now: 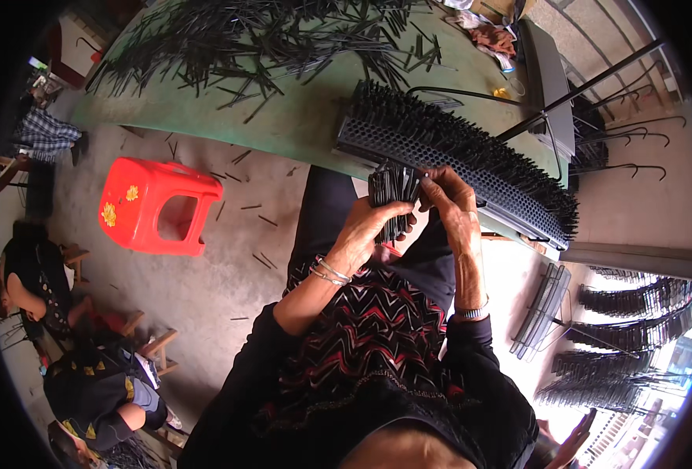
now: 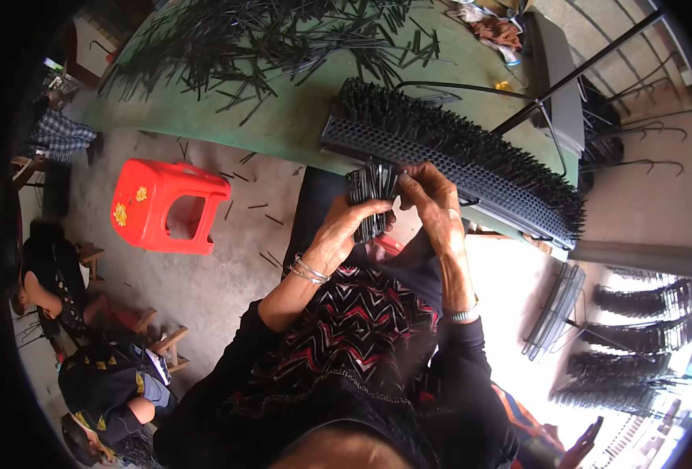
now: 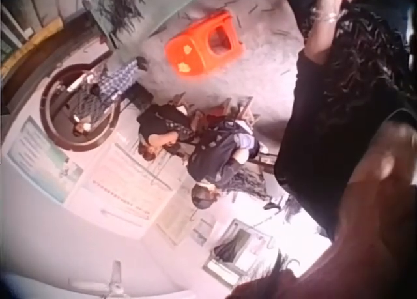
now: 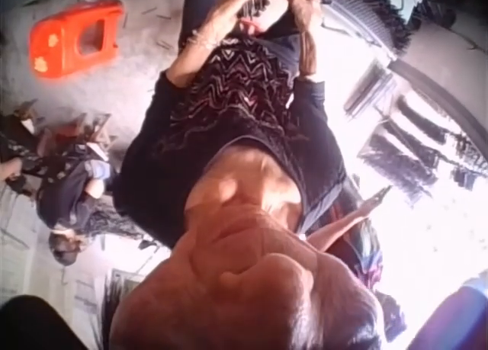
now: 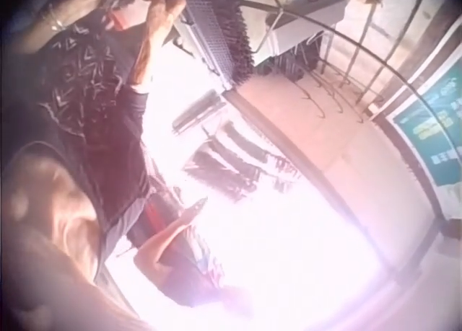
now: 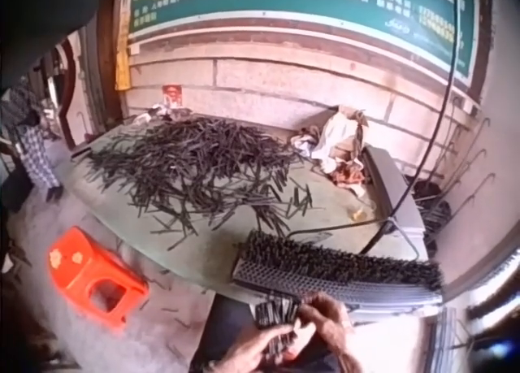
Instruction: Assembling small plastic rods into a base plate to create a textured mat.
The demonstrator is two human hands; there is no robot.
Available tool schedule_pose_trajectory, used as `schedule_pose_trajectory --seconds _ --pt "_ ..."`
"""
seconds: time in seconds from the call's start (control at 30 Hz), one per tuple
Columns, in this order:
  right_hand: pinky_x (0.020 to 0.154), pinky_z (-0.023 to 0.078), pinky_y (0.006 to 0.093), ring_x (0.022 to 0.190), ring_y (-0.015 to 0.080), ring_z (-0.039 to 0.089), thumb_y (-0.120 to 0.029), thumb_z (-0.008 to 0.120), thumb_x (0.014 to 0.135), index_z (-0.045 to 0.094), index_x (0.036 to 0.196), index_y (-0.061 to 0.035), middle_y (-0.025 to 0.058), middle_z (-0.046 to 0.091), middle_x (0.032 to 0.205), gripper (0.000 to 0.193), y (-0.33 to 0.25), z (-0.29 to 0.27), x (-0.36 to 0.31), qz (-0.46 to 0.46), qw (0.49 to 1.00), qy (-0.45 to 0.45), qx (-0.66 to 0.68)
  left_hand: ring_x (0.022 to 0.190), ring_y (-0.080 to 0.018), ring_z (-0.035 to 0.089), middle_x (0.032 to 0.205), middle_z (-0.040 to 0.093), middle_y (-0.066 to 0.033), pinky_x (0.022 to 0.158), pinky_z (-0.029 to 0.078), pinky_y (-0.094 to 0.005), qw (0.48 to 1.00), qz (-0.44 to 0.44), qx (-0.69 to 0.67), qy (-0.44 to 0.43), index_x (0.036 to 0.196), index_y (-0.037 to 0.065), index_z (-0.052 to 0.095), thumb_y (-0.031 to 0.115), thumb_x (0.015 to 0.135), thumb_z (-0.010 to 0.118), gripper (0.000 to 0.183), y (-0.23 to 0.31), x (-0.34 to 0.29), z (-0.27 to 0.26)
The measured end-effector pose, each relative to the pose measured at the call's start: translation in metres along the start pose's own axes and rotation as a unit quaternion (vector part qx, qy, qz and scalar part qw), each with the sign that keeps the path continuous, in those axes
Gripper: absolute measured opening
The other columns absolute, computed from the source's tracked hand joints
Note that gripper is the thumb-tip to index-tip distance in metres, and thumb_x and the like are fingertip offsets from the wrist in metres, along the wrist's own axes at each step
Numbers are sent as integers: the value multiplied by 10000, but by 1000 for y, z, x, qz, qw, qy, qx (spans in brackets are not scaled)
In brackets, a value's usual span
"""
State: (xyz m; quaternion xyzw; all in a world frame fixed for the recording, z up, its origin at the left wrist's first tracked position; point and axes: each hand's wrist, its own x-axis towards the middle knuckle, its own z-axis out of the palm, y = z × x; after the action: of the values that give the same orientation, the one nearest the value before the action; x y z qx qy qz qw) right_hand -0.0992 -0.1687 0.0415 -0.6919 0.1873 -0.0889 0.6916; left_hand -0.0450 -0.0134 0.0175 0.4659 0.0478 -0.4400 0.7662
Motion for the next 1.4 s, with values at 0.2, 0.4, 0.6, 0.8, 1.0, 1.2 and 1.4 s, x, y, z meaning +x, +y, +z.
schedule_pose_trajectory --seconds 0.2,0.4,0.6,0.8,1.0,1.2,1.4 --pt "641 472 230 672 89 582 -117 592 944 598 950 1 23 619 747 118 -4 -6 2 46 998 -22 -43 666 -107 636 790 687 -39 606 489 -248 999 36 9 6 910 -6 701 101 787 729 166 -4 -2 0" --pt "626 490 240 647 103 593 -83 608 915 596 953 20 45 629 743 110 -14 -7 7 45 995 -49 -74 749 -117 645 856 695 -43 687 496 -262 998 46 35 -8 975 -1 689 107 803 718 205 -9 2 -10" --pt "583 456 224 624 92 573 -73 627 896 584 947 29 37 607 728 123 -20 -13 20 32 991 -64 -111 753 -148 660 857 696 -69 701 516 -275 1000 16 -10 -17 992 -5 669 103 819 705 207 7 4 -8" --pt "610 455 221 654 80 553 -28 627 894 594 956 13 24 593 775 82 -14 3 31 -5 997 -47 -64 694 -142 656 818 693 -80 613 515 -265 996 76 -17 40 957 -10 667 106 829 704 177 4 13 -9" --pt "607 443 216 653 71 521 -27 619 910 585 935 -1 13 585 766 50 -20 21 34 -61 987 67 -135 666 -123 633 791 690 -65 593 498 -260 991 87 -43 88 915 2 675 121 817 718 160 6 12 -21" --pt "567 418 219 605 61 484 -42 630 912 582 920 -28 12 574 713 51 -26 17 57 -249 916 215 -229 652 -151 637 773 687 -88 576 499 -287 993 57 -55 92 915 0 663 119 811 730 171 1 15 -23" --pt "523 410 255 568 110 474 -22 657 880 563 933 -38 61 614 749 108 -15 15 78 -277 889 223 -289 656 -162 641 777 688 -99 568 492 -290 995 22 -68 76 942 -4 667 130 812 732 197 2 8 -19"
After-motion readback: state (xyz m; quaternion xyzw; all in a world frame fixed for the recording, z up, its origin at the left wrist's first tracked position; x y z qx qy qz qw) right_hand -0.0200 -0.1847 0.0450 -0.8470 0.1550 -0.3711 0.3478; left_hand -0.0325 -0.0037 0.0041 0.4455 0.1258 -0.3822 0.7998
